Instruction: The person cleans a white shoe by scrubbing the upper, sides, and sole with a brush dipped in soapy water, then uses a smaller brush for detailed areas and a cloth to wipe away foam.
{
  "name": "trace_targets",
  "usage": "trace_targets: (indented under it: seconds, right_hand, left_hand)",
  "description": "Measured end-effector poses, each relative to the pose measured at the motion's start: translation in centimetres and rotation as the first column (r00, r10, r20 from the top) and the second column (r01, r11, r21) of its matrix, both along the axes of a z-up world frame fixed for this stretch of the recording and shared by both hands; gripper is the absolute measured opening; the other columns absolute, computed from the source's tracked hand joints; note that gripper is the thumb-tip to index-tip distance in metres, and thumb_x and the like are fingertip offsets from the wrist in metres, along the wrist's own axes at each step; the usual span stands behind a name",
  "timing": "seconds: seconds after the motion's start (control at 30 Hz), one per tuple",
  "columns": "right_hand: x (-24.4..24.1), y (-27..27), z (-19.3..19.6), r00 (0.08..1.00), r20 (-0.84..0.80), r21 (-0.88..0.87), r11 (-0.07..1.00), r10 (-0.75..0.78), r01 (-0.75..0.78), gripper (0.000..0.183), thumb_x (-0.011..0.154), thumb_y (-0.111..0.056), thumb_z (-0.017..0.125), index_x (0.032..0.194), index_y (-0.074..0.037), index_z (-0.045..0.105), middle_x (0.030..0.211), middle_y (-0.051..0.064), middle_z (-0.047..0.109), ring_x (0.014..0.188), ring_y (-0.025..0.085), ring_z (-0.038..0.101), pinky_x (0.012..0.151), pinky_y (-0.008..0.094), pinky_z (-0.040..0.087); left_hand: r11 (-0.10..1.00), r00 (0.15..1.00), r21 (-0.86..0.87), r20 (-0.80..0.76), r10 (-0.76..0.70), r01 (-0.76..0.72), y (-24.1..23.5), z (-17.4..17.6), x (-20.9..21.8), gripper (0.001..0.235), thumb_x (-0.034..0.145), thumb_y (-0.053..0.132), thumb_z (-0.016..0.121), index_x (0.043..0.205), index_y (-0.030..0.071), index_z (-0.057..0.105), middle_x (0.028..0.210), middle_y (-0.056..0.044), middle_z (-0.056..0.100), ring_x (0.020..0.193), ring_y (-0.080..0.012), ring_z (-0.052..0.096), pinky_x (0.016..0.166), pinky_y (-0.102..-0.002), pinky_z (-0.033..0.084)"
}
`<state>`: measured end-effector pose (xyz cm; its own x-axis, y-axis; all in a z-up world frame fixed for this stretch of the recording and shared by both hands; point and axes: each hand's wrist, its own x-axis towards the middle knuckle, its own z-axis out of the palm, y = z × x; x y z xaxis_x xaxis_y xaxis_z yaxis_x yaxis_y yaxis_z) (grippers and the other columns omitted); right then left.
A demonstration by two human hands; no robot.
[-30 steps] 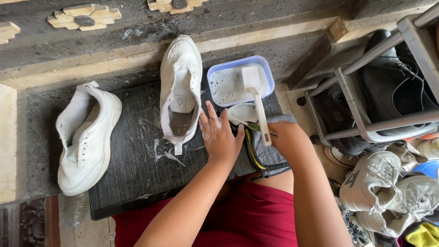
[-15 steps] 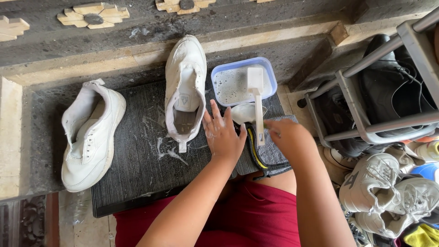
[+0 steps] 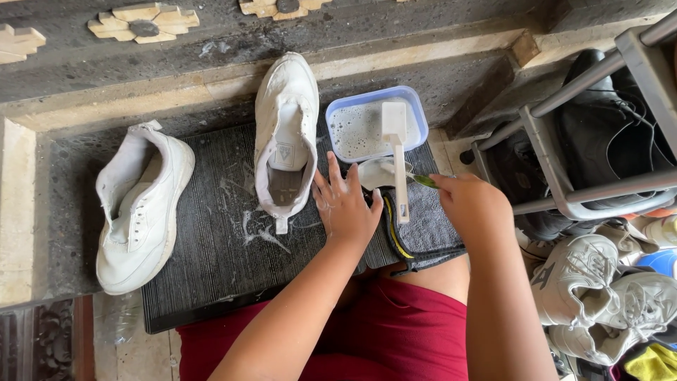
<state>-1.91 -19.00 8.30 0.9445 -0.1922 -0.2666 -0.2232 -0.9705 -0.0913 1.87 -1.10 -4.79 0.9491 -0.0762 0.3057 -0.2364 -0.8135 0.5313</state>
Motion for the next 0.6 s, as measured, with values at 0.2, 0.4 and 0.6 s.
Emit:
trace_targets:
  seconds: [0.2, 0.4, 0.6]
  right_hand:
    - [0.3, -0.6, -1.2, 1.000, 0.004, 0.062, 0.998, 0.024, -0.024, 0.035, 0.101, -0.029, 0.050, 0.127, -0.034, 0.072, 0.098, 0.007, 0.073, 0.089, 0.029, 0.073, 0.080, 0.044, 0.060]
    - [0.6, 0.2, -0.8, 0.999, 0.031, 0.006, 0.999, 0.038, -0.038, 0.035, 0.101, -0.029, 0.049, 0.128, -0.036, 0.070, 0.098, 0.005, 0.071, 0.088, 0.027, 0.073, 0.079, 0.042, 0.060]
    - [0.9, -1.2, -0.8, 0.997, 0.027, 0.071, 0.995, -0.072, 0.070, 0.038, 0.101, -0.029, 0.049, 0.131, -0.038, 0.070, 0.098, 0.004, 0.072, 0.087, 0.023, 0.073, 0.079, 0.040, 0.060]
  left_hand:
    - [1.000, 1.000, 0.010, 0.007, 0.003, -0.003, 0.0, 0.3, 0.3, 0.060, 0.083, 0.026, 0.069, 0.135, 0.001, 0.053, 0.162, -0.027, 0.012, 0.143, -0.0675, -0.002, 0.103, -0.072, 0.032]
    - [1.000, 1.000, -0.005, -0.012, -0.003, 0.003, -0.2, 0.3, 0.2, 0.060, 0.084, 0.025, 0.069, 0.136, 0.000, 0.052, 0.162, -0.027, 0.012, 0.142, -0.0683, -0.002, 0.103, -0.072, 0.033]
    - [0.999, 1.000, -0.048, -0.012, -0.007, 0.006, 0.0, 0.7, 0.1, 0.059, 0.085, 0.024, 0.068, 0.136, -0.001, 0.051, 0.162, -0.027, 0.013, 0.141, -0.0688, -0.002, 0.103, -0.071, 0.035]
